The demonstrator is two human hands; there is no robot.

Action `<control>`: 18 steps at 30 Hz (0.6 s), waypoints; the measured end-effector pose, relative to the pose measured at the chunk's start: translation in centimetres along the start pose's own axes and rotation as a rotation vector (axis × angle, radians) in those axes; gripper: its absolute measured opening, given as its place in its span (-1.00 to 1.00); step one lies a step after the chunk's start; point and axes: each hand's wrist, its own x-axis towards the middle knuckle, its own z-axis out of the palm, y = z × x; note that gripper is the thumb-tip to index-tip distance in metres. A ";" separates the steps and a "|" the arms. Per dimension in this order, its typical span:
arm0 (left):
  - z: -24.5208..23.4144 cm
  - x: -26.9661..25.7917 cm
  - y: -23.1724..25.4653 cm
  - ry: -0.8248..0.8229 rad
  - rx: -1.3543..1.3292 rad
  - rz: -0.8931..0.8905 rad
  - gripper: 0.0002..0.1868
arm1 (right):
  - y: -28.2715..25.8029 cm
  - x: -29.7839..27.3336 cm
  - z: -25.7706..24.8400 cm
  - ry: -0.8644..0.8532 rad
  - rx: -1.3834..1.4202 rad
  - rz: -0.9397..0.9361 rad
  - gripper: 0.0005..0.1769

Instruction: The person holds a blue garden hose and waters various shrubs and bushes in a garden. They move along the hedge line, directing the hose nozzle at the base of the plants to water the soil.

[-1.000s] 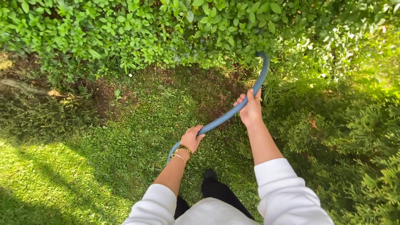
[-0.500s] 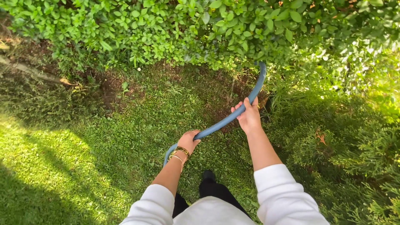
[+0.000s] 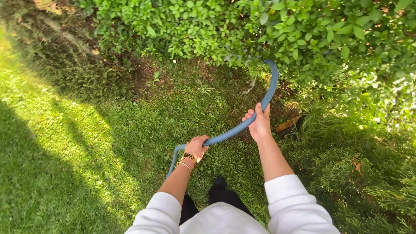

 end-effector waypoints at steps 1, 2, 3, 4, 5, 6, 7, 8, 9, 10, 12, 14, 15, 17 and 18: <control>0.2 -0.1 -0.5 0.007 -0.005 -0.009 -0.56 | 0.0 -0.5 0.6 -0.010 -0.006 0.004 -0.36; 0.4 -0.4 -1.0 0.020 0.016 -0.008 -0.58 | 0.1 -1.1 1.1 -0.026 -0.025 -0.003 -0.34; 0.7 -0.6 -1.4 0.034 0.037 -0.008 -0.61 | 0.1 -1.6 1.7 -0.043 -0.045 -0.009 -0.32; 0.5 -1.1 -1.4 0.041 0.035 -0.016 -0.61 | 0.7 -1.3 1.7 -0.052 -0.048 -0.007 -0.32; 0.3 -1.6 -1.4 0.059 0.012 -0.012 -0.66 | 1.4 -0.9 1.8 -0.040 -0.103 -0.035 -0.30; 0.1 -2.1 -1.4 0.078 -0.011 -0.008 -0.72 | 1.9 -0.5 1.9 -0.028 -0.158 -0.064 -0.29; 0.1 -2.2 -1.6 0.085 -0.014 -0.015 -0.72 | 2.4 -0.3 1.9 -0.037 -0.161 -0.062 -0.29; 0.1 -2.4 -1.8 0.081 -0.002 -0.027 -0.73 | 2.8 -0.1 2.0 -0.033 -0.202 -0.089 -0.22; 0.1 -2.5 -2.1 0.076 0.009 -0.039 -0.74 | 3.3 0.2 2.1 -0.029 -0.243 -0.116 -0.14; -0.2 -3.1 -2.1 0.079 0.008 -0.044 -0.74 | 3.5 -0.1 2.4 -0.034 -0.244 -0.114 -0.14; -0.8 -4.1 -2.2 0.108 -0.001 -0.012 -0.70 | 3.8 -0.4 3.2 -0.015 -0.289 -0.126 -0.14; -1.6 -5.4 -2.3 0.144 -0.018 -0.001 -0.71 | 4.3 -0.6 3.8 -0.004 -0.285 -0.125 -0.15; -2.1 -5.9 -2.4 0.178 -0.034 0.012 -0.72 | 4.5 -0.6 4.1 0.012 -0.282 -0.125 -0.15; -3.2 -6.7 -2.5 0.183 -0.050 0.016 -0.75 | 5.1 -0.6 4.9 0.030 -0.282 -0.126 -0.18; -3.8 -7.0 -2.5 0.185 -0.066 0.020 -0.78 | 5.4 -0.4 5.3 0.051 -0.281 -0.126 -0.21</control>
